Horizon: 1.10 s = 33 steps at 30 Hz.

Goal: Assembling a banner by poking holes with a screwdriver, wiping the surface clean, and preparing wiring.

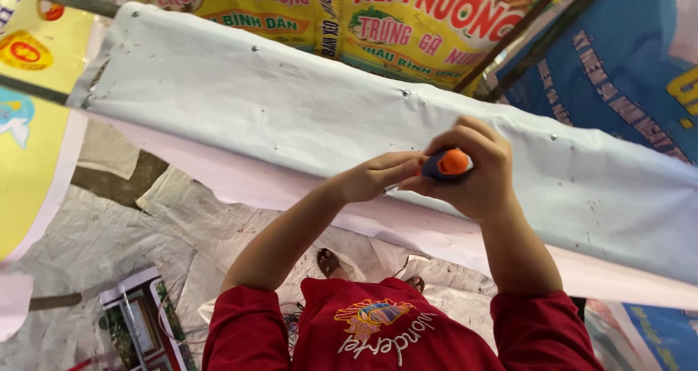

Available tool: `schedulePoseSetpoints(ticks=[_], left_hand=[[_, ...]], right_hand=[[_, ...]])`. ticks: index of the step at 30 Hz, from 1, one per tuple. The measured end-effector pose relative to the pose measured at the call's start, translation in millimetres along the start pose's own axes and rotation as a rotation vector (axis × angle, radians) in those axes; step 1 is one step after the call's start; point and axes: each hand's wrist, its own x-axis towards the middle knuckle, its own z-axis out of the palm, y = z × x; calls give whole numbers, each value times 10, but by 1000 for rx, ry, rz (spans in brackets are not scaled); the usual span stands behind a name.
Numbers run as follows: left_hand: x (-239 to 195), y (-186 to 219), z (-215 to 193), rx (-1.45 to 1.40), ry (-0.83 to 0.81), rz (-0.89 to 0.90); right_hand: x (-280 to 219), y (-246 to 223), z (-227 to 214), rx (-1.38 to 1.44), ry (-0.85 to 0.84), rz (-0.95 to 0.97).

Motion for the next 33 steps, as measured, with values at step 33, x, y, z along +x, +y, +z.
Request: schedulePoseSetpoints(ticks=[33], left_hand=[[-1512,434,-1544,1867,799,-264]], right_hand=[[22,247,337,417,-475,18]])
